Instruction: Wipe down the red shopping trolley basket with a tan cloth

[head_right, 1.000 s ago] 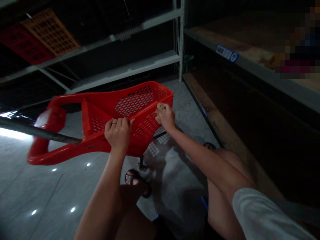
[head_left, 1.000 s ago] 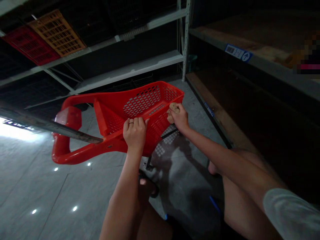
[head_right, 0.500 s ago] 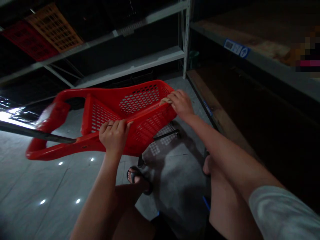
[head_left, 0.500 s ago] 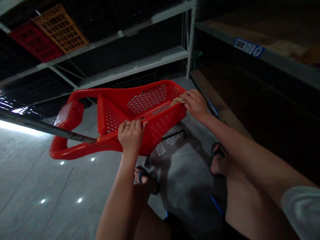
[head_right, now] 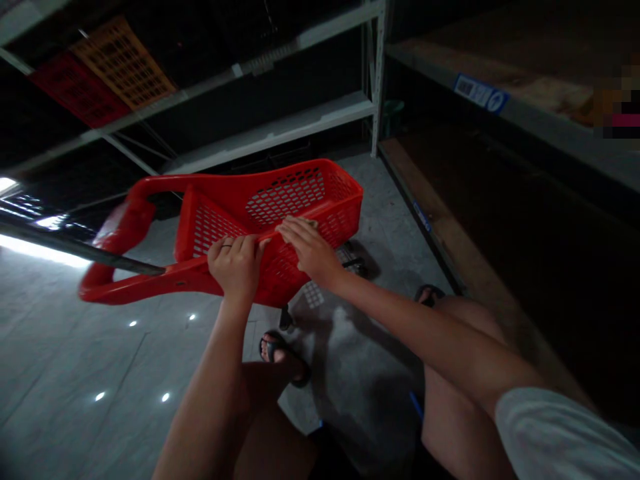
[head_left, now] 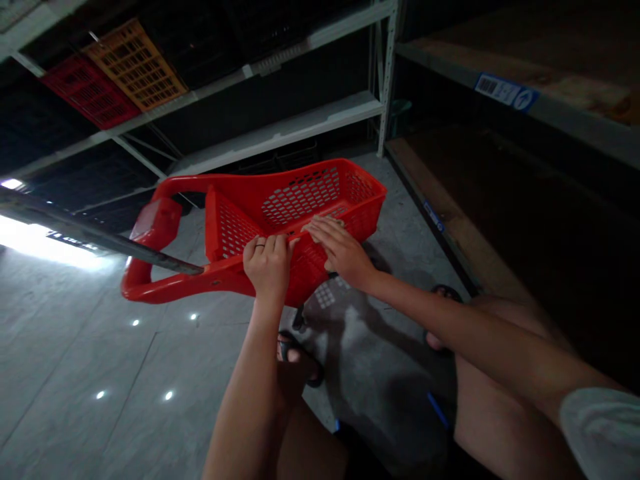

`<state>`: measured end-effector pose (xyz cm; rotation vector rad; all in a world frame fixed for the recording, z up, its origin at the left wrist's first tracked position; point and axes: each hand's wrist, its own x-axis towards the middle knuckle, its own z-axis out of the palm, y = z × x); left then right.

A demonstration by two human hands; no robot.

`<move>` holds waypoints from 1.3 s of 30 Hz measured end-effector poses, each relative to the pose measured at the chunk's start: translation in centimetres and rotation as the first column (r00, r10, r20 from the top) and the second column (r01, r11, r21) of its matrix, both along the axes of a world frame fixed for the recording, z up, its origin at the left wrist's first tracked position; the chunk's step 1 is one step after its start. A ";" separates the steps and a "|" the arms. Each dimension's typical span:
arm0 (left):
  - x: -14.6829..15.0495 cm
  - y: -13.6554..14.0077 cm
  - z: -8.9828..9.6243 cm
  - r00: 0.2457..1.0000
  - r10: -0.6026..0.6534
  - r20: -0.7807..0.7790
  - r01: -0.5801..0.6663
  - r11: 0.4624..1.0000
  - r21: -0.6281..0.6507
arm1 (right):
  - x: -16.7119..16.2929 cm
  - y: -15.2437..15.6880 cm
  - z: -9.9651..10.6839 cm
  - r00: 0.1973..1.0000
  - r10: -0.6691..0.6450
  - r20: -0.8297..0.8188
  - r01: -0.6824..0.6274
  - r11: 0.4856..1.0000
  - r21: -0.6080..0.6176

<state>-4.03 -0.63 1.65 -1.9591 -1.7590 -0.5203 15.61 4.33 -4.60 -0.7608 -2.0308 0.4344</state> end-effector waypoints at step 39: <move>-6.2 -9.5 9.1 0.946 0.322 0.046 -0.321 0.947 -0.024 | -6.0 -1.6 3.2 0.993 0.050 -0.108 -0.053 0.998 -0.024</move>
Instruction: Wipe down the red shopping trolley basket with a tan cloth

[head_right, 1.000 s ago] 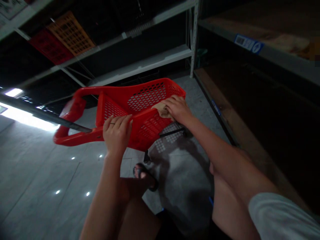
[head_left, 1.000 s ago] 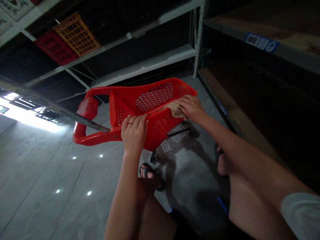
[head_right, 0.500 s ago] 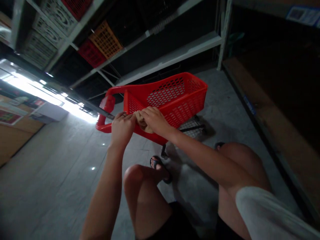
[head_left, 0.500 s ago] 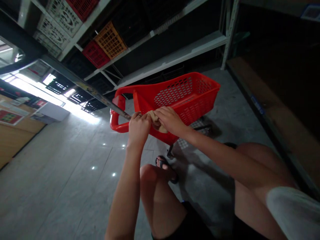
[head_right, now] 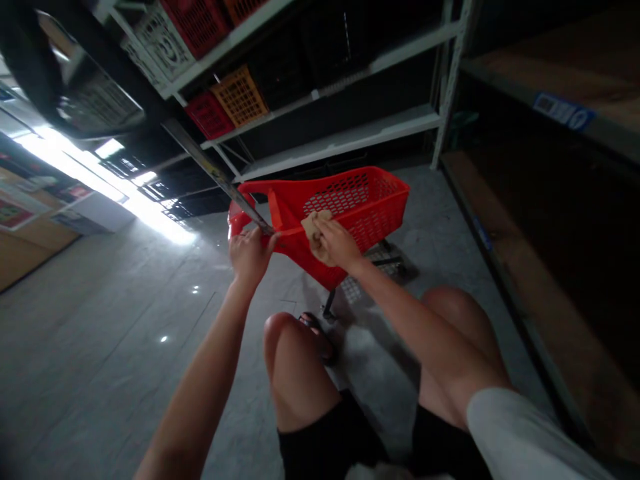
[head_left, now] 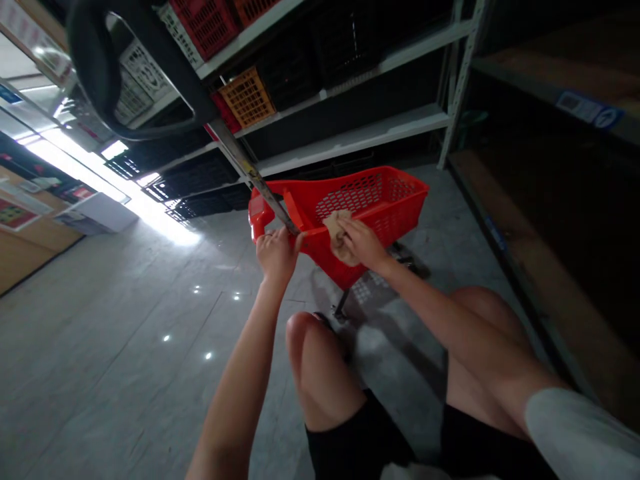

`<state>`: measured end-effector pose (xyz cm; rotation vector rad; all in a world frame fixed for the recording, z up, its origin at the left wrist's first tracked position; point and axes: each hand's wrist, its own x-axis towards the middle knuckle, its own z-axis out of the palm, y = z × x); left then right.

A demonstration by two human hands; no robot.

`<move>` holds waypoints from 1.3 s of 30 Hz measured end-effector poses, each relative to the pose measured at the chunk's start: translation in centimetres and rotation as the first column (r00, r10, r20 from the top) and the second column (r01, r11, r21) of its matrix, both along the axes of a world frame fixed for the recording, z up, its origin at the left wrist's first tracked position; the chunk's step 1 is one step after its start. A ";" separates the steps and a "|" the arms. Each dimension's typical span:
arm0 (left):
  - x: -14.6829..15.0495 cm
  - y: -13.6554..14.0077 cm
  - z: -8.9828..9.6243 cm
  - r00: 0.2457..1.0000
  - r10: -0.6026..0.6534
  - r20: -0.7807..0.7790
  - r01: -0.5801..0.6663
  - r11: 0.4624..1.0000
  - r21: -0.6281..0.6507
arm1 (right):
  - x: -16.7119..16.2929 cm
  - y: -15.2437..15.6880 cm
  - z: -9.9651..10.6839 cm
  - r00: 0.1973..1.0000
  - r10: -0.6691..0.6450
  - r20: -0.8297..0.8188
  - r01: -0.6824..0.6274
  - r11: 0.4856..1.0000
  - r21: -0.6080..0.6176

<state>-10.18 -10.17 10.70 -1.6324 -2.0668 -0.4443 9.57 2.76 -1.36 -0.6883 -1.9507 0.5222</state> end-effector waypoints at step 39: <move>8.5 -3.0 -0.3 0.997 0.071 0.000 -0.071 0.993 -0.096 | -5.0 -10.7 -0.9 0.856 -0.269 -0.441 0.201 0.960 -0.196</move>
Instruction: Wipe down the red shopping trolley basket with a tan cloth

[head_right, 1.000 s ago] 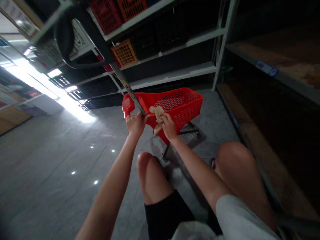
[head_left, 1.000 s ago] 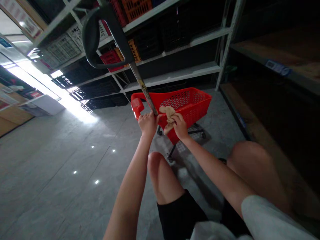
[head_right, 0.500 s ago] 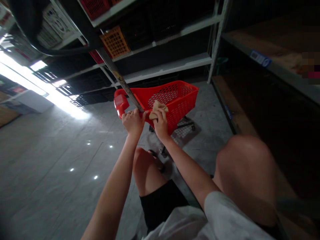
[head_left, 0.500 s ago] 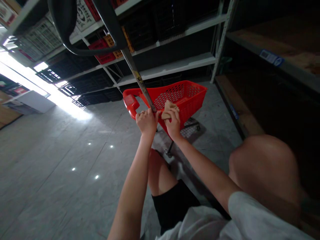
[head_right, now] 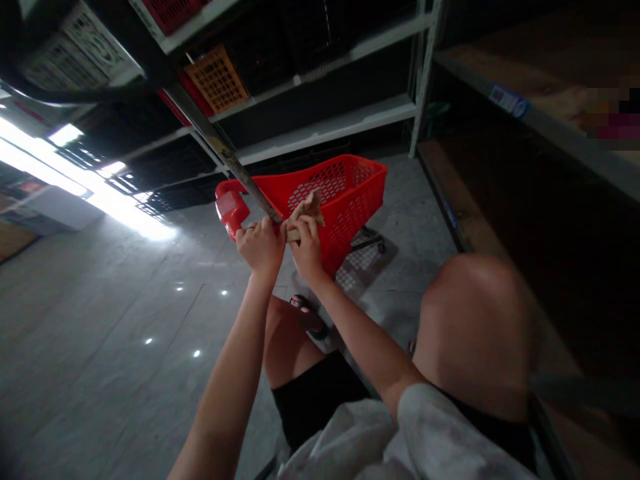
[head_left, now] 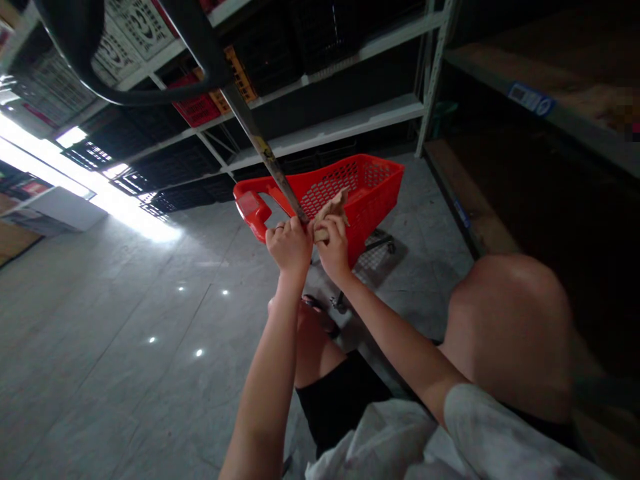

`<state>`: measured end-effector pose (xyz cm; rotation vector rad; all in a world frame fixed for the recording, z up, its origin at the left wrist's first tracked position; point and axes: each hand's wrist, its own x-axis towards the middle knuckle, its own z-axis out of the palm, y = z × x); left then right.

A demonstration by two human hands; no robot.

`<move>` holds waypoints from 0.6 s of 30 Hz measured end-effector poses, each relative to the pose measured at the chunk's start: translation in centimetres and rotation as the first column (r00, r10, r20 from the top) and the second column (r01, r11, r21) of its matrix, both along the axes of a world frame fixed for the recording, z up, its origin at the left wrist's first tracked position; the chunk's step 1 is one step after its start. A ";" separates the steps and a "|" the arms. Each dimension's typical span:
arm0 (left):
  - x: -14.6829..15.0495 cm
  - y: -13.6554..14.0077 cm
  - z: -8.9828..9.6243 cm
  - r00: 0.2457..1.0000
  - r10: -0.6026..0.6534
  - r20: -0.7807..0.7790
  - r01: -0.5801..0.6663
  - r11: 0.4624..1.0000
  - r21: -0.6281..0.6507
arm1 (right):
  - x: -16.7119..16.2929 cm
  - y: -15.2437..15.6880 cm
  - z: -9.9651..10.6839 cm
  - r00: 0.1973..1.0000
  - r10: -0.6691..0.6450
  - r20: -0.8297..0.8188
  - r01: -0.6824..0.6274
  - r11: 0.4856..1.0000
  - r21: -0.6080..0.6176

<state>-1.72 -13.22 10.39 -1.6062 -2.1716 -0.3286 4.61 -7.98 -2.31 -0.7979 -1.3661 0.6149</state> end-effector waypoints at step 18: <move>0.2 -3.5 0.0 0.999 -0.008 0.034 0.007 1.000 0.030 | 6.1 6.1 -6.2 0.992 -0.102 0.069 0.106 0.992 -0.064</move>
